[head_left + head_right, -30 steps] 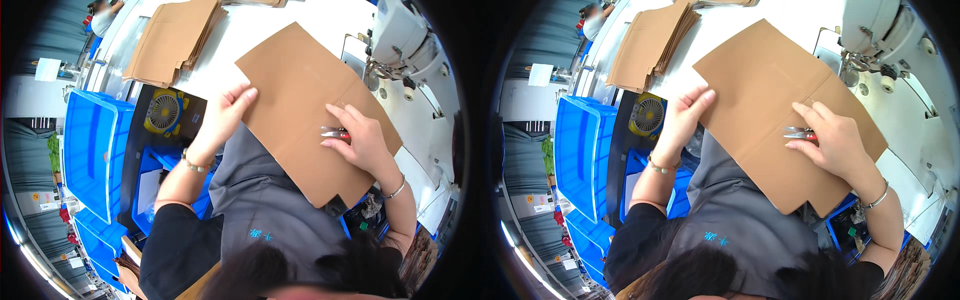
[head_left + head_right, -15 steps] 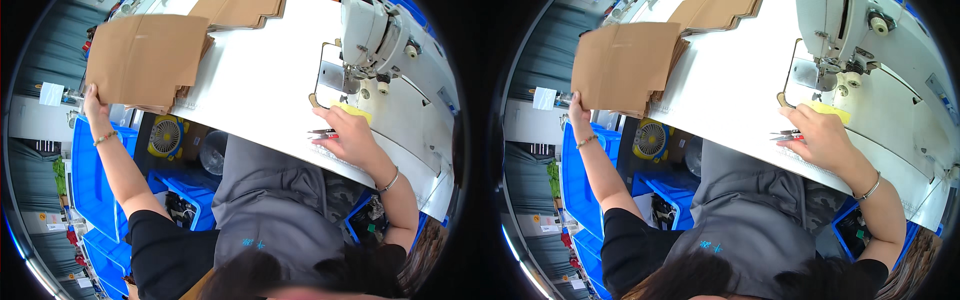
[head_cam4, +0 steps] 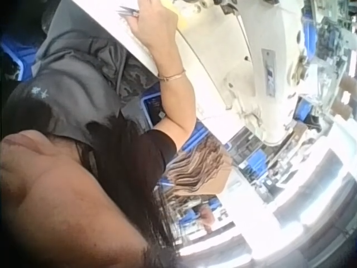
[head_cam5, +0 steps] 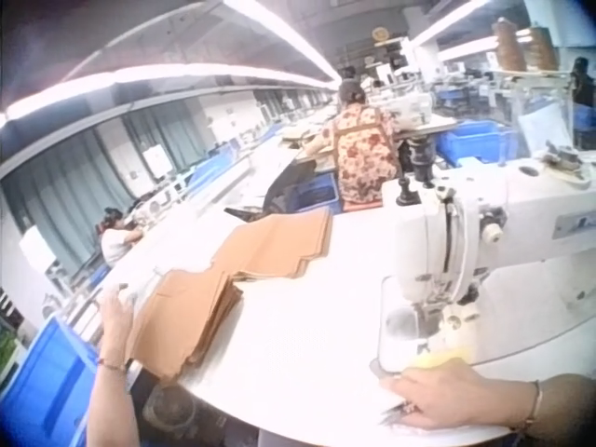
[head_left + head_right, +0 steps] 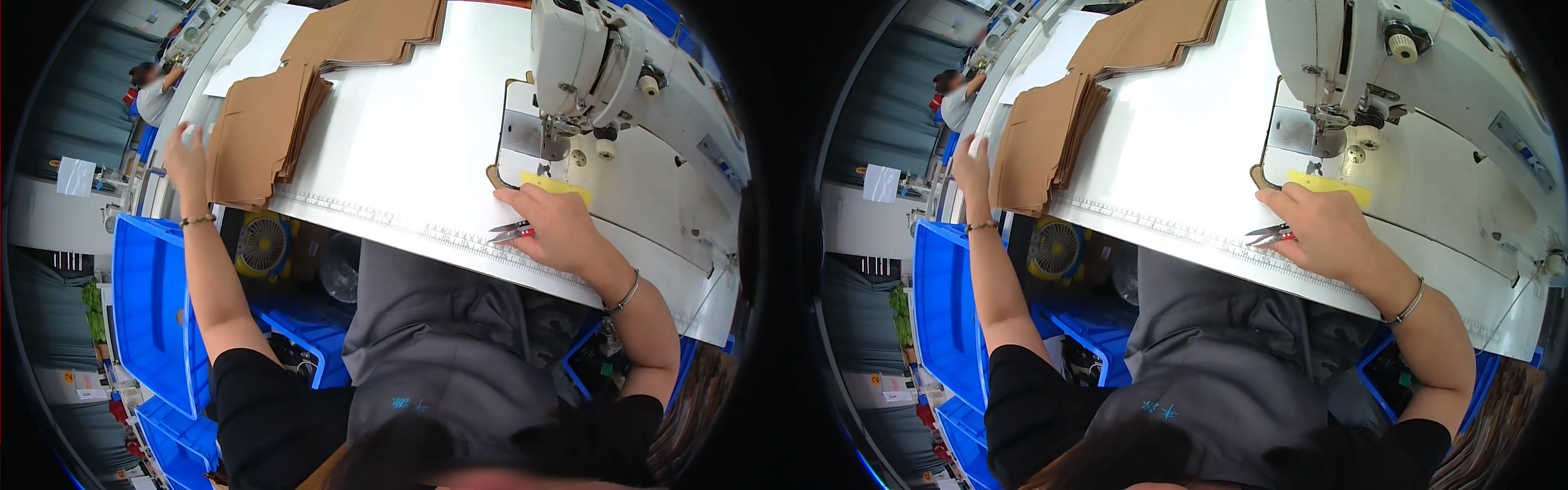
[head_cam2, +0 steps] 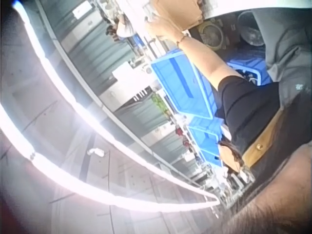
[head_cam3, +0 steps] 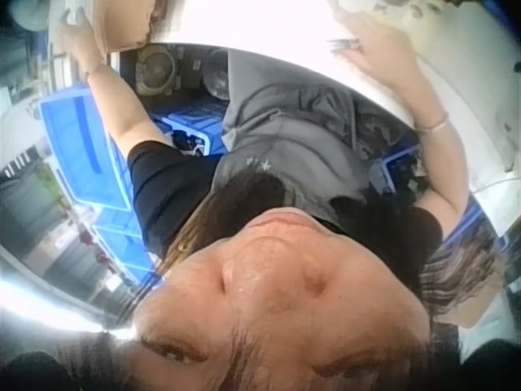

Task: Sewing together pieces of brown leather using an industrial sewing machine and trimming thread with snips.

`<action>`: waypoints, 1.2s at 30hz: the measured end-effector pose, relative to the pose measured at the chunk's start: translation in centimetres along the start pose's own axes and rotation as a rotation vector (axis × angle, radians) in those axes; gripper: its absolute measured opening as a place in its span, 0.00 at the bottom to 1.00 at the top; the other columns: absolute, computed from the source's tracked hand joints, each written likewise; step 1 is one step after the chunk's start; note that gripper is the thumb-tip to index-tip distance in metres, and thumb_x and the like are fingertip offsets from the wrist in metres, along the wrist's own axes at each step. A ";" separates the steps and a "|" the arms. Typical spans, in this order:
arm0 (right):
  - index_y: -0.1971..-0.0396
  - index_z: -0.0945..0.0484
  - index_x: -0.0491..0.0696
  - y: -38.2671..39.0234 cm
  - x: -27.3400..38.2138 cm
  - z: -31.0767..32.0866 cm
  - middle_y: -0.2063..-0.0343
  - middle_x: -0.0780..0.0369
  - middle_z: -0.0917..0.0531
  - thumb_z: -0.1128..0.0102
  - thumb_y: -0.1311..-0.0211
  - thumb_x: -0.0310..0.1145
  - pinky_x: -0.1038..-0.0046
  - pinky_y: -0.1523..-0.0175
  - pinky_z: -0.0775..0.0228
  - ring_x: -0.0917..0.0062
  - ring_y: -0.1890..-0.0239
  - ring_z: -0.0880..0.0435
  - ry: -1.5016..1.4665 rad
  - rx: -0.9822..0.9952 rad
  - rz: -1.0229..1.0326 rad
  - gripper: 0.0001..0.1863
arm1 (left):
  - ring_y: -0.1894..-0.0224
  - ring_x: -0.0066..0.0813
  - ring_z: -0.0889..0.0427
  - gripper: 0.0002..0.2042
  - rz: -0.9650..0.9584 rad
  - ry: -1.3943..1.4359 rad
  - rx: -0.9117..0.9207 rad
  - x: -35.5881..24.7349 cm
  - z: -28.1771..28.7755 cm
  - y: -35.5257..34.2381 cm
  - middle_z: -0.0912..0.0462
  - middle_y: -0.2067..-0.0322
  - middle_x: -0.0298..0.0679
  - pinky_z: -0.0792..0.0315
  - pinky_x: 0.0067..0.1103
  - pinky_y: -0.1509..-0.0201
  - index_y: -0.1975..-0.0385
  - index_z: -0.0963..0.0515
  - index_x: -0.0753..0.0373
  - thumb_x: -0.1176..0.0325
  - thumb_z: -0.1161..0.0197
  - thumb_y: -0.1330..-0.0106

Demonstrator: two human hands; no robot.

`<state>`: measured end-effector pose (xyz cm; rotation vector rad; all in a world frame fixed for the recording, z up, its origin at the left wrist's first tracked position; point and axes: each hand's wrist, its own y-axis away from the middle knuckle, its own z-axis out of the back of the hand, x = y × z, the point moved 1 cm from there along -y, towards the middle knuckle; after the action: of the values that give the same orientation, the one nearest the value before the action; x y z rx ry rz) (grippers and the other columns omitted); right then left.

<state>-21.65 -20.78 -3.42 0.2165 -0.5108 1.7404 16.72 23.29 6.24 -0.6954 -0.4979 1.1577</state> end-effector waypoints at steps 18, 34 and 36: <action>0.49 0.21 0.50 0.4 -0.4 0.0 0.68 0.65 0.21 0.23 0.55 0.40 0.68 0.70 0.27 0.69 0.73 0.18 0.001 -0.038 0.085 0.30 | 0.60 0.52 0.15 0.15 -0.395 0.290 0.400 -36.4 -12.8 -2.0 0.13 0.65 0.48 0.22 0.40 0.55 0.63 0.13 0.61 0.56 0.40 0.32; 0.58 0.23 0.47 0.2 -0.5 0.0 0.70 0.63 0.21 0.25 0.50 0.44 0.66 0.70 0.25 0.69 0.72 0.16 0.023 -0.042 0.090 0.24 | 0.68 0.50 0.15 0.09 -0.639 0.336 0.415 -34.6 -13.9 -3.9 0.14 0.71 0.49 0.23 0.38 0.61 0.66 0.13 0.60 0.64 0.37 0.37; 0.58 0.23 0.47 0.1 -0.5 0.0 0.70 0.63 0.21 0.25 0.50 0.44 0.66 0.70 0.25 0.69 0.72 0.16 0.031 -0.026 0.084 0.24 | 0.69 0.51 0.16 0.10 -0.650 0.363 0.394 -34.4 -14.1 -3.9 0.15 0.72 0.49 0.23 0.38 0.62 0.66 0.13 0.61 0.63 0.37 0.37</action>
<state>-21.67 -21.27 -3.61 0.1508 -0.5263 1.8153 17.38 -13.37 -0.92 -0.3417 -0.1513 0.4753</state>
